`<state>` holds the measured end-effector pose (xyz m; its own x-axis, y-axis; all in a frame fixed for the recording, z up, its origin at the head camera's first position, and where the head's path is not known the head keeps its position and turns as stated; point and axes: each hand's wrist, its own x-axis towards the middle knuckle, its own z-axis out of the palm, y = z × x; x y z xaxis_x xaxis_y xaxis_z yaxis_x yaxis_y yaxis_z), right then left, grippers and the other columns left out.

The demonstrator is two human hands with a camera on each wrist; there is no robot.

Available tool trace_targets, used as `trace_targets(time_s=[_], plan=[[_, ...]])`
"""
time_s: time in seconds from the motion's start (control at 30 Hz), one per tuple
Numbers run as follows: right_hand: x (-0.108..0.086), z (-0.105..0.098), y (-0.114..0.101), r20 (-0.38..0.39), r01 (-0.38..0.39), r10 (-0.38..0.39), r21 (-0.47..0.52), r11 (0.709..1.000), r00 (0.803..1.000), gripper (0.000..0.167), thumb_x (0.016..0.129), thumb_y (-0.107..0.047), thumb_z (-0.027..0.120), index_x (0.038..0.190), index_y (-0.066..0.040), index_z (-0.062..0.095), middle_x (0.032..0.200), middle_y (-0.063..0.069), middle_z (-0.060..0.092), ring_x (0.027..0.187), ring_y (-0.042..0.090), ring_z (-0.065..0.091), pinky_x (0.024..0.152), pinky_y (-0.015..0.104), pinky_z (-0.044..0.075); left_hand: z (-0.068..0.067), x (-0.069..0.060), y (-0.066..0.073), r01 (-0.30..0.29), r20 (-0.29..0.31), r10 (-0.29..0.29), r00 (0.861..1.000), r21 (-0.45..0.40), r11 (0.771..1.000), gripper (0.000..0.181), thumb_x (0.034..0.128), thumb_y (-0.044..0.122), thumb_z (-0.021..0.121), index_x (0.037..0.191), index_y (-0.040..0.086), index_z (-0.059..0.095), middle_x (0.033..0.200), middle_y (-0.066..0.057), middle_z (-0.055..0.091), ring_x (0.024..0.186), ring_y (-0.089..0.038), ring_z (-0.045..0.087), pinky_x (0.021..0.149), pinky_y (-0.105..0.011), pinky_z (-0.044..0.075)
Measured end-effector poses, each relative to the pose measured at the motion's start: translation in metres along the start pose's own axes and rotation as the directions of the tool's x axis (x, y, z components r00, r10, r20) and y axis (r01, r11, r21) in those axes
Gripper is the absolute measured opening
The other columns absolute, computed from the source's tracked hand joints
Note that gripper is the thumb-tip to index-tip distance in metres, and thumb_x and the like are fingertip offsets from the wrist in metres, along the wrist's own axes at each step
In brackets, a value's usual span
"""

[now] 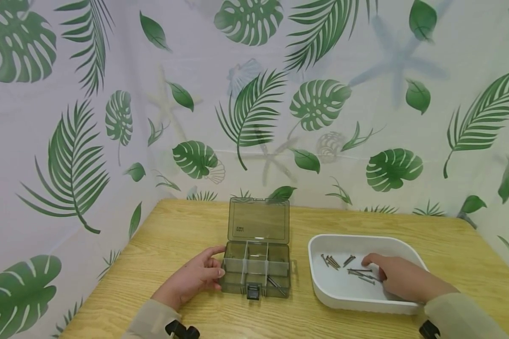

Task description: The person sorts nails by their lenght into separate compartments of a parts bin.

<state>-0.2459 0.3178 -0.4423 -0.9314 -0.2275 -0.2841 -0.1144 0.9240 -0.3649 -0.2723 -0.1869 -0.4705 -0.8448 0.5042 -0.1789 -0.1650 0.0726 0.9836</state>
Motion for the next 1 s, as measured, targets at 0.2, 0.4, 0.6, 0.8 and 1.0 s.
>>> trace_targets(time_s=[0.2, 0.4, 0.6, 0.8, 1.0], plan=[[0.001, 0.000, -0.001, -0.011, 0.010, -0.011, -0.006, 1.000, 1.000, 0.035, 0.087, 0.006, 0.058, 0.116, -0.015, 0.061, 0.085, 0.001, 0.056, 0.078, 0.020, 0.052, 0.072, 0.040, 0.045, 0.000, 0.000, 0.001, -0.002, 0.001, 0.002, 1.000, 0.013, 1.000, 0.070, 0.1012, 0.010, 0.062, 0.160, 0.008, 0.024, 0.098, -0.009, 0.049, 0.082, -0.020, 0.052, 0.073, -0.036, 0.057], [0.001, 0.001, -0.005, -0.105, 0.064, -0.066, -0.022, 0.998, 0.992, 0.024, 0.088, 0.001, 0.060, 0.103, -0.016, 0.064, 0.081, -0.001, 0.053, 0.075, 0.017, 0.049, 0.067, 0.036, 0.041, 0.000, 0.001, 0.000, -0.004, 0.006, 0.004, 1.000, 0.014, 1.000, 0.070, 0.1011, 0.009, 0.061, 0.160, 0.006, 0.023, 0.098, -0.007, 0.048, 0.082, -0.019, 0.052, 0.073, -0.034, 0.057], [0.001, -0.006, -0.022, -0.208, 0.163, -0.163, -0.018, 0.986, 0.965, 0.024, 0.087, 0.003, 0.062, 0.103, -0.014, 0.067, 0.078, -0.004, 0.051, 0.074, 0.014, 0.048, 0.065, 0.032, 0.041, -0.001, 0.001, -0.001, 0.003, 0.001, -0.003, 1.000, 0.012, 1.000, 0.070, 0.1014, 0.010, 0.062, 0.160, 0.009, 0.024, 0.099, -0.008, 0.048, 0.082, -0.019, 0.052, 0.073, -0.035, 0.057], [-0.001, -0.012, -0.050, -0.266, 0.228, -0.210, 0.035, 0.973, 0.941, 0.021, 0.092, -0.002, 0.062, 0.108, -0.014, 0.069, 0.081, -0.007, 0.054, 0.074, 0.011, 0.049, 0.064, 0.029, 0.042, -0.001, 0.000, 0.000, 0.002, 0.004, -0.002, 1.000, 0.009, 1.000, 0.070, 0.1018, 0.011, 0.061, 0.160, 0.008, 0.023, 0.098, -0.008, 0.049, 0.082, -0.020, 0.052, 0.074, -0.036, 0.057], [0.000, -0.014, -0.076, -0.281, 0.271, -0.237, 0.090, 0.958, 0.930, 0.019, 0.095, -0.005, 0.061, 0.108, -0.015, 0.069, 0.076, -0.007, 0.054, 0.066, 0.010, 0.049, 0.058, 0.027, 0.042, -0.001, 0.001, 0.000, 0.004, 0.003, -0.004, 1.000, 0.008, 1.000, 0.070, 0.1016, 0.011, 0.061, 0.160, 0.009, 0.023, 0.097, -0.008, 0.048, 0.082, -0.020, 0.052, 0.074, -0.036, 0.057]])
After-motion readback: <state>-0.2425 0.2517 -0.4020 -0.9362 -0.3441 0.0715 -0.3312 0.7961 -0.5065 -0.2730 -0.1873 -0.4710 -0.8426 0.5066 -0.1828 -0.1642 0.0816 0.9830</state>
